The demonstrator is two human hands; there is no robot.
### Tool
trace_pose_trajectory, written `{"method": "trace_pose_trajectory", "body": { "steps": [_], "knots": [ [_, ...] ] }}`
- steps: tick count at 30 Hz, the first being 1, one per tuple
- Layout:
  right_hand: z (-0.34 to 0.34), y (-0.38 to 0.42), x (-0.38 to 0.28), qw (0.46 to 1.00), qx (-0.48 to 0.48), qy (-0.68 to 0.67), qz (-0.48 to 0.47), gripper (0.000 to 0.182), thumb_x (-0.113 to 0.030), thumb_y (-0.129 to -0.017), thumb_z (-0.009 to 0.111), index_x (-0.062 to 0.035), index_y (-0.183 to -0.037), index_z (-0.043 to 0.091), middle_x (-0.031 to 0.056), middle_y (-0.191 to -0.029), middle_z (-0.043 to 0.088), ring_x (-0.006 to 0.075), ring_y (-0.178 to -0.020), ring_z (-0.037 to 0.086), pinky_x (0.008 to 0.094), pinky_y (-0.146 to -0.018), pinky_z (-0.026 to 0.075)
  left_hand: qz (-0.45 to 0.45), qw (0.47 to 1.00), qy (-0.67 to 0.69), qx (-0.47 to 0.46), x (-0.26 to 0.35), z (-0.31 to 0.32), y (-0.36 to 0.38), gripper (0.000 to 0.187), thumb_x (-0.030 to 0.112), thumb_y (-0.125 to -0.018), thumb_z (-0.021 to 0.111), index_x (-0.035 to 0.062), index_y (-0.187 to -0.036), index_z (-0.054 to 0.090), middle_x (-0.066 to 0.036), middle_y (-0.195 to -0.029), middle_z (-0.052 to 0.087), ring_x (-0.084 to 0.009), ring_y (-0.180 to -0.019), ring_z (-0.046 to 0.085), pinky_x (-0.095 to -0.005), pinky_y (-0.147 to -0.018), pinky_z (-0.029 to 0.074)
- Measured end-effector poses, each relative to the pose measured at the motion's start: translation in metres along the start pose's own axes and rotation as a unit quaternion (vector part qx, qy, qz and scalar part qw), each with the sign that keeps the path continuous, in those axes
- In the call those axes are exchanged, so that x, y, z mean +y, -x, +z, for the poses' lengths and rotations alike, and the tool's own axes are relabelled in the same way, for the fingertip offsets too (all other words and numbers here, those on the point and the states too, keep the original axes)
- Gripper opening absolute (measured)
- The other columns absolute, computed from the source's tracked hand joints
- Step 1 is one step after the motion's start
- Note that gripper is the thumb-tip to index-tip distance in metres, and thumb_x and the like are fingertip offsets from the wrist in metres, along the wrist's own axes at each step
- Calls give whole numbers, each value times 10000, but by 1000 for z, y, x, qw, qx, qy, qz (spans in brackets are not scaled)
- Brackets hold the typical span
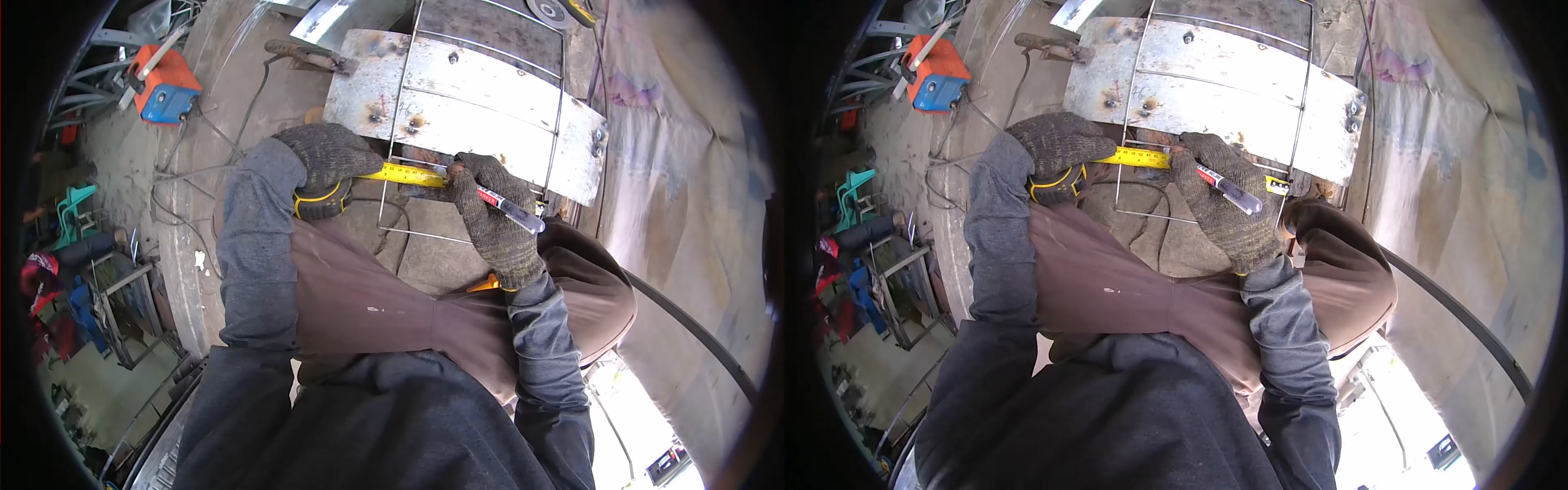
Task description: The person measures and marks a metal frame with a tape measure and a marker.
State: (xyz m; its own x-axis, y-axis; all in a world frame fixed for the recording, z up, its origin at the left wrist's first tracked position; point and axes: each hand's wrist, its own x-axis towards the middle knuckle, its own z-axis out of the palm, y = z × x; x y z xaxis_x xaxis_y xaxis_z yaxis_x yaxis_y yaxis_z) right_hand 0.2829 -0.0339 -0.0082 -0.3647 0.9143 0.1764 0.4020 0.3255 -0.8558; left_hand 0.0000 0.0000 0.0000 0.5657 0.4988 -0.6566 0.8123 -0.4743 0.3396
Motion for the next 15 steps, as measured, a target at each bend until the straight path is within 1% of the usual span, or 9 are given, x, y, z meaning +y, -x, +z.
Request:
{"method": "trace_pose_trajectory", "body": {
  "steps": [3,5,9,11,15],
  "knots": [
    [0,-1,0,999,-12,40,-5,189,-179,-982,639,1,-1013,687,124,-820,691,227,-692,676,329,-633,520,25,999,-15,13,-1,5,-2,372,214,-967,561,233,-1333,624,-115,-1385,585,-334,-1266,554,-424,-1072,458],
    [0,-1,0,999,-12,35,-21,190,-181,-982,638,2,-996,685,120,-799,686,222,-675,670,330,-621,515,13,1000,-13,9,0,3,-3,374,208,-967,557,235,-1333,625,-109,-1377,591,-341,-1257,559,-425,-1063,464],
    [0,-1,1,999,-11,32,-17,194,-188,-983,638,0,-982,684,123,-789,684,223,-663,666,330,-611,512,11,1000,-1,10,0,3,-2,372,214,-969,557,240,-1334,625,-108,-1375,593,-340,-1258,557,-428,-1062,463],
    [0,0,3,1000,-11,20,6,201,-196,-984,638,-1,-980,687,123,-784,685,226,-657,666,329,-606,511,25,999,-4,23,-3,6,-3,375,207,-962,563,240,-1330,628,-105,-1373,595,-333,-1260,558,-430,-1062,464],
    [0,-2,0,1000,-11,14,12,207,-203,-984,638,-3,-982,690,124,-778,686,226,-655,665,328,-603,509,26,999,-12,37,0,4,0,380,213,-947,580,234,-1323,634,-107,-1370,598,-333,-1254,566,-437,-1056,469]
  ]
}}
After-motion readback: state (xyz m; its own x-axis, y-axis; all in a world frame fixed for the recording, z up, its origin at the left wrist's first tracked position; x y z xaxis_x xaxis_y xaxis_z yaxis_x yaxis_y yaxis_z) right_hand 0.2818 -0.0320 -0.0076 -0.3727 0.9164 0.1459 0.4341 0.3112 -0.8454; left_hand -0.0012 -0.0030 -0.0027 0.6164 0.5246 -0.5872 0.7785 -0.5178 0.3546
